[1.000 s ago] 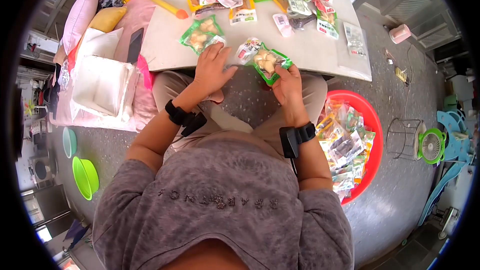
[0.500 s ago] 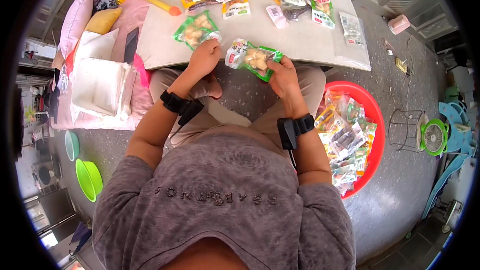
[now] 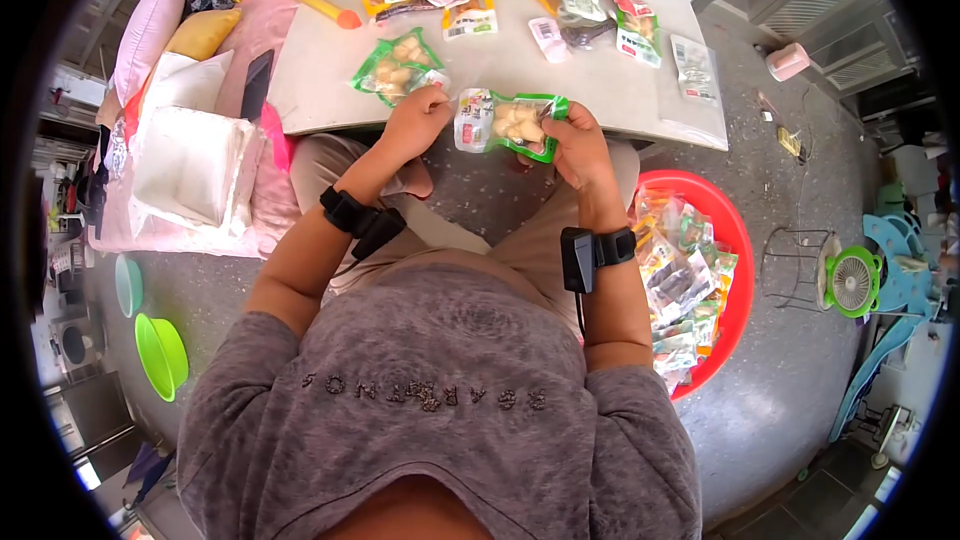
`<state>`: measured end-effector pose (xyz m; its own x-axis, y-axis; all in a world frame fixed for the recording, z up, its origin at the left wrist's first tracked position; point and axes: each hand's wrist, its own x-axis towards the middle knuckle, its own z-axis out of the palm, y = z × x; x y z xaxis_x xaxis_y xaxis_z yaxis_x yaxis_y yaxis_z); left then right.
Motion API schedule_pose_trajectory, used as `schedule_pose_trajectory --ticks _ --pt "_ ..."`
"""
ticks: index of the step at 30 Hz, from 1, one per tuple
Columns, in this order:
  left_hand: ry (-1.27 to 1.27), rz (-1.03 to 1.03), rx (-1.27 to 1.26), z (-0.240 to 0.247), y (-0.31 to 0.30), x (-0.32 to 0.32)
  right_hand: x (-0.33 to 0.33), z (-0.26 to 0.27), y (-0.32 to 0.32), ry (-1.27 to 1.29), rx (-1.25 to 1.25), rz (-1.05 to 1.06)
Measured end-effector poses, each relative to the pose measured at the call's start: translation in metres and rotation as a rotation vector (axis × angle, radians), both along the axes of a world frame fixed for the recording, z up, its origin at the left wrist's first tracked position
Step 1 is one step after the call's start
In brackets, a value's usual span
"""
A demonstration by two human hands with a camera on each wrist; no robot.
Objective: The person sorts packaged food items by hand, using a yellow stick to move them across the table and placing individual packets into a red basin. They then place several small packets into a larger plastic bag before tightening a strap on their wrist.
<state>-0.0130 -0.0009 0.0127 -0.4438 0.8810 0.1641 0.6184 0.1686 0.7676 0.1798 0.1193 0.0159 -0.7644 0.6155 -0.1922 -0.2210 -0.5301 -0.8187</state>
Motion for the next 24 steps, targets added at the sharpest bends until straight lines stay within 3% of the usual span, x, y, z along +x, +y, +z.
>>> schedule_pose_trajectory --ticks 4,7,10,13,17,24 --pt "-0.129 0.048 -0.068 -0.007 0.004 -0.005 -0.004 0.005 -0.002 -0.042 0.070 0.020" --pt "-0.073 0.058 -0.091 -0.005 0.005 -0.002 -0.011 -0.004 -0.001 0.008 0.009 -0.014" --pt "0.298 -0.062 0.062 -0.007 0.005 -0.001 -0.018 -0.003 -0.005 0.013 0.024 -0.123" --pt "0.387 -0.057 0.095 0.003 0.004 0.008 -0.027 -0.002 -0.006 0.108 -0.066 -0.174" --pt "0.527 -0.055 0.249 0.005 0.003 0.011 -0.031 0.001 -0.009 0.126 -0.112 -0.039" --pt "0.592 -0.090 0.289 0.013 -0.003 0.014 -0.049 0.006 -0.020 0.114 -0.108 -0.167"
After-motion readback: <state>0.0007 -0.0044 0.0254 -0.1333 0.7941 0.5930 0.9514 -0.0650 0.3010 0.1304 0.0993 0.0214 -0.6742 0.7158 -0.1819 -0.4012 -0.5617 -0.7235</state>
